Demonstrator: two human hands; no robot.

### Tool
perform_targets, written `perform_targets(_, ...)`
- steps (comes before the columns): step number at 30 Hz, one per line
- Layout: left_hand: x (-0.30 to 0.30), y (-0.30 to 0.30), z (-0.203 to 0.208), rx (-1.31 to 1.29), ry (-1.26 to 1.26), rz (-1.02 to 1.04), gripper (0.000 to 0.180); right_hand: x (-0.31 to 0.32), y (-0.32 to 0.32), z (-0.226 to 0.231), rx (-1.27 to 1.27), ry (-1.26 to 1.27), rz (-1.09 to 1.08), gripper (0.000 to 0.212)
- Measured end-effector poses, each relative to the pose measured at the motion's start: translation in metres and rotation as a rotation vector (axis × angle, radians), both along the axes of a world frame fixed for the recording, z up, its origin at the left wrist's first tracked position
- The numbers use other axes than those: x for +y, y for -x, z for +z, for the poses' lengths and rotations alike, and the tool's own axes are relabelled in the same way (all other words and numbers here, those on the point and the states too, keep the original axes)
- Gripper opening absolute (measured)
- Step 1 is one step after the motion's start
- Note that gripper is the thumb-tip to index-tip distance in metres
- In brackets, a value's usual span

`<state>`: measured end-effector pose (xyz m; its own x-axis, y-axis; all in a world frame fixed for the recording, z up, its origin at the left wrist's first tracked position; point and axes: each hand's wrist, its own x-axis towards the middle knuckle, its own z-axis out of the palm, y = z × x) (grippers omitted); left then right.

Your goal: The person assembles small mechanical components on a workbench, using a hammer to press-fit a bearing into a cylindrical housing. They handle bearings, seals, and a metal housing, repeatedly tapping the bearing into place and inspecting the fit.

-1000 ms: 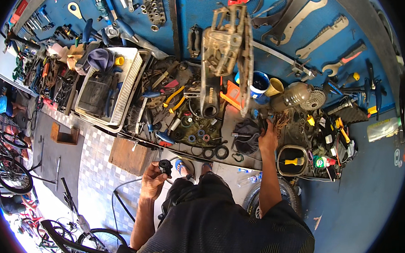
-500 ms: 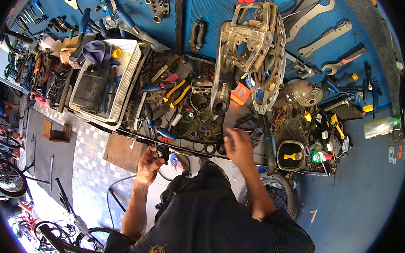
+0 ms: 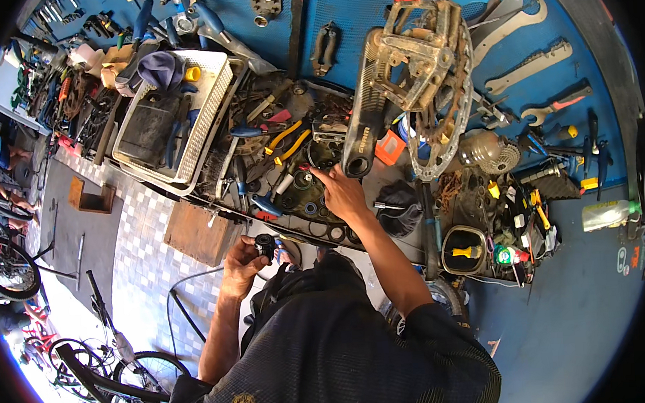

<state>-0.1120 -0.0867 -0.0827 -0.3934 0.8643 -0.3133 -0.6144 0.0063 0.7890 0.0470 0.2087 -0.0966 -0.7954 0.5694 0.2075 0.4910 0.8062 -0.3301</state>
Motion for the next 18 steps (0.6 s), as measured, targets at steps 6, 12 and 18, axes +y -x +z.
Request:
perform_targets(6,-0.018,0.001,0.004,-0.01,-0.025,0.128,0.042,0.019,0.005,-0.007,-0.143,0.078,-0.049,0.036)
perform_targets(12,-0.019,0.006,0.012,0.03,0.016,0.136,0.038,0.023,0.016,-0.012,-0.067,0.078,0.041,0.04)
perform_targets(18,-0.017,0.006,0.015,0.053,0.018,0.137,0.036,0.015,0.02,-0.001,-0.043,0.258,-0.001,0.035)
